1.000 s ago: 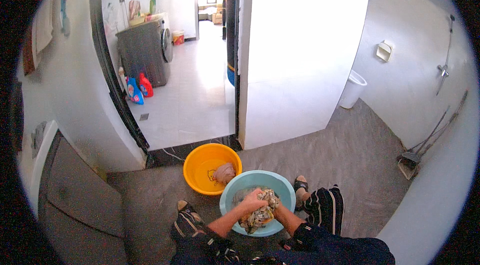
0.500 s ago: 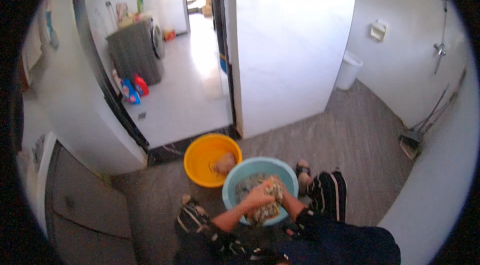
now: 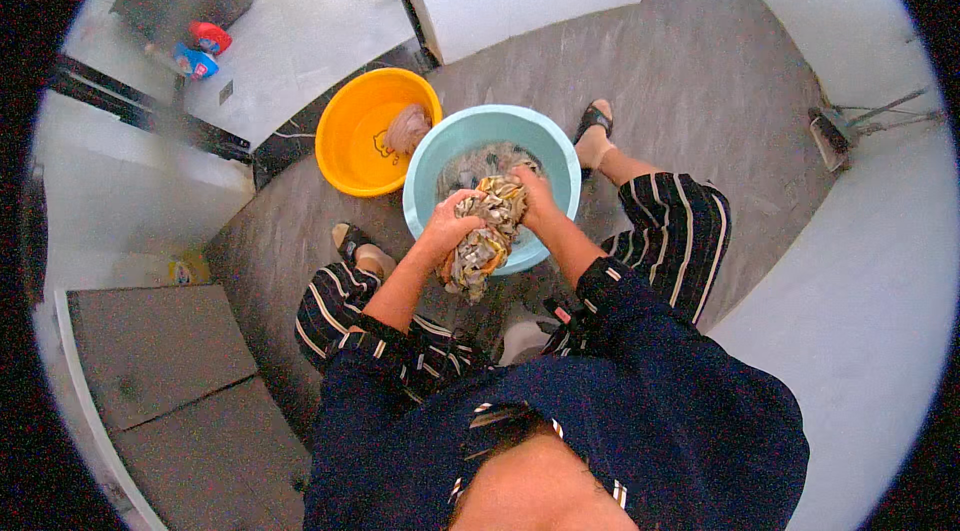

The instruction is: The person washes laundry by hand in a blue basin, scrubbing and wringing out the clothes one at a time before placing them into a yellow basin.

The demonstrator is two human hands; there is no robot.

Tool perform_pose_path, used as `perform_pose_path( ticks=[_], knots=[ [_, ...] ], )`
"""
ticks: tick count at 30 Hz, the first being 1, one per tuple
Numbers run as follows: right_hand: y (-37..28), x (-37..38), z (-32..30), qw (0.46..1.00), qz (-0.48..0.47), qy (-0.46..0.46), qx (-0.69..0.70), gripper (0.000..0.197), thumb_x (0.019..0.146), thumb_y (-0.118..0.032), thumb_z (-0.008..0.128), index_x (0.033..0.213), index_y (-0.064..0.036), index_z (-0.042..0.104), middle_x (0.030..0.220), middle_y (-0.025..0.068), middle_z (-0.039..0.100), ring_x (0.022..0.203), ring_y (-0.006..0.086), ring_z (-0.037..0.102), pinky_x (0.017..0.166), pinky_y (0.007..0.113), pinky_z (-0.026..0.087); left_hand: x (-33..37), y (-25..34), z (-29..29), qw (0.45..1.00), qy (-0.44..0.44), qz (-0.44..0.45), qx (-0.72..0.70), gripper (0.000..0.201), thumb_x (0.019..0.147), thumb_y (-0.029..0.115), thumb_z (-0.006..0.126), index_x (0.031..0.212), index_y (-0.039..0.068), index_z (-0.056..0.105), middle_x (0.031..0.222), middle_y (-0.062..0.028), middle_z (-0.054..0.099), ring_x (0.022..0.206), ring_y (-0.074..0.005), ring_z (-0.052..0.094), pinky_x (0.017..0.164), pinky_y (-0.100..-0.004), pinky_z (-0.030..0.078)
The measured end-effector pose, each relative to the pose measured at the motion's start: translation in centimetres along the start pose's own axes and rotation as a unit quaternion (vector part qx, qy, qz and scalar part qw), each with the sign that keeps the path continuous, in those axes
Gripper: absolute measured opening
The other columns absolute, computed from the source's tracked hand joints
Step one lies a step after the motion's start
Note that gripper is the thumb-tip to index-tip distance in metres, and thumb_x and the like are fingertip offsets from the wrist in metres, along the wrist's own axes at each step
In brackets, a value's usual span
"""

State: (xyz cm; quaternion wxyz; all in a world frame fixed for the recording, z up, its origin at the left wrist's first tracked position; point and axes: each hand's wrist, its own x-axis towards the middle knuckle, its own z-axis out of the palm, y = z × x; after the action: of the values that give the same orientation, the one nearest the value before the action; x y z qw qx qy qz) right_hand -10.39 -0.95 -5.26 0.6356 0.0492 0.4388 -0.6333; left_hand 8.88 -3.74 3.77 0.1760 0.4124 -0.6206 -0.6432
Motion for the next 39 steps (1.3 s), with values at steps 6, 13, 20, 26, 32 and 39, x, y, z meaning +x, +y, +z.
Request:
perform_pose_path(
  ticks=[6, 13, 20, 26, 32, 39],
  knots=[
    [-2.9, 0.4, -0.7, 0.972, -0.164, 0.157, -0.058, 0.027, 0.082, -0.018, 0.06, 0.102, -0.0005, 0.053, 0.093, 0.0105, 0.059, 0.079, 0.0249, 0.062, 0.071, 0.042, 0.052, 1.5, -3.6, -0.8, 0.994, 0.096, -0.049, 0.019, 0.035, 0.072, 0.002, 0.064, 0.107, 0.007, 0.06, 0.087, -0.0056, 0.065, 0.075, -0.0138, 0.06, 0.064, -0.029, 0.049],
    [-3.2, 4.9, -3.7, 0.625, -0.249, 0.173, -0.719, 0.041, 0.071, -0.022, 0.065, 0.11, -0.011, 0.055, 0.116, 0.0151, 0.054, 0.104, 0.0349, 0.053, 0.085, 0.047, 0.043, 7.3, -15.9, -2.1, 0.94, 0.199, -0.117, 0.252, 0.047, 0.072, 0.009, 0.067, 0.117, 0.014, 0.054, 0.112, -0.0169, 0.057, 0.099, -0.0318, 0.057, 0.077, -0.039, 0.049],
    [6.9, 9.2, -5.3, 0.367, -0.216, -0.048, -0.904, 0.074, 0.071, -0.031, 0.07, 0.135, -0.0148, 0.037, 0.144, 0.0162, 0.027, 0.137, 0.0328, 0.016, 0.095, 0.066, 0.025, 10.5, -19.2, 4.3, 0.851, 0.082, -0.187, 0.484, 0.076, 0.073, 0.024, 0.07, 0.138, 0.017, 0.031, 0.141, -0.0206, 0.028, 0.131, -0.038, 0.027, 0.092, -0.0636, 0.033],
    [11.4, 14.5, -12.1, 0.36, -0.14, -0.156, -0.909, 0.062, 0.082, -0.033, 0.058, 0.131, -0.002, 0.036, 0.134, 0.0225, 0.034, 0.122, 0.0363, 0.036, 0.102, 0.052, 0.027, 13.7, -22.3, 3.1, 0.8, -0.102, -0.243, 0.539, 0.063, 0.084, 0.026, 0.056, 0.14, 0.018, 0.029, 0.138, -0.0176, 0.036, 0.131, -0.0354, 0.027, 0.102, -0.062, 0.019],
    [13.6, 15.9, -15.5, 0.457, -0.219, -0.075, -0.859, 0.048, 0.081, -0.022, 0.054, 0.125, -0.0039, 0.046, 0.133, 0.023, 0.038, 0.114, 0.0392, 0.046, 0.09, 0.05, 0.04, 15.4, -31.2, 4.7, 0.868, 0.092, -0.08, 0.482, 0.039, 0.085, 0.023, 0.053, 0.123, 0.019, 0.051, 0.122, -0.0094, 0.053, 0.124, -0.0349, 0.037, 0.101, -0.0608, 0.021],
    [7.7, 13.1, -7.3, 0.473, 0.01, -0.132, -0.871, 0.061, 0.074, -0.031, 0.063, 0.128, -0.009, 0.043, 0.129, 0.0206, 0.043, 0.117, 0.0361, 0.044, 0.099, 0.057, 0.029, 14.2, -22.0, -0.2, 0.857, -0.065, -0.147, 0.49, 0.027, 0.079, 0.011, 0.057, 0.105, 0.012, 0.061, 0.108, -0.0153, 0.06, 0.105, -0.0367, 0.053, 0.088, -0.0447, 0.043]
  ],
)
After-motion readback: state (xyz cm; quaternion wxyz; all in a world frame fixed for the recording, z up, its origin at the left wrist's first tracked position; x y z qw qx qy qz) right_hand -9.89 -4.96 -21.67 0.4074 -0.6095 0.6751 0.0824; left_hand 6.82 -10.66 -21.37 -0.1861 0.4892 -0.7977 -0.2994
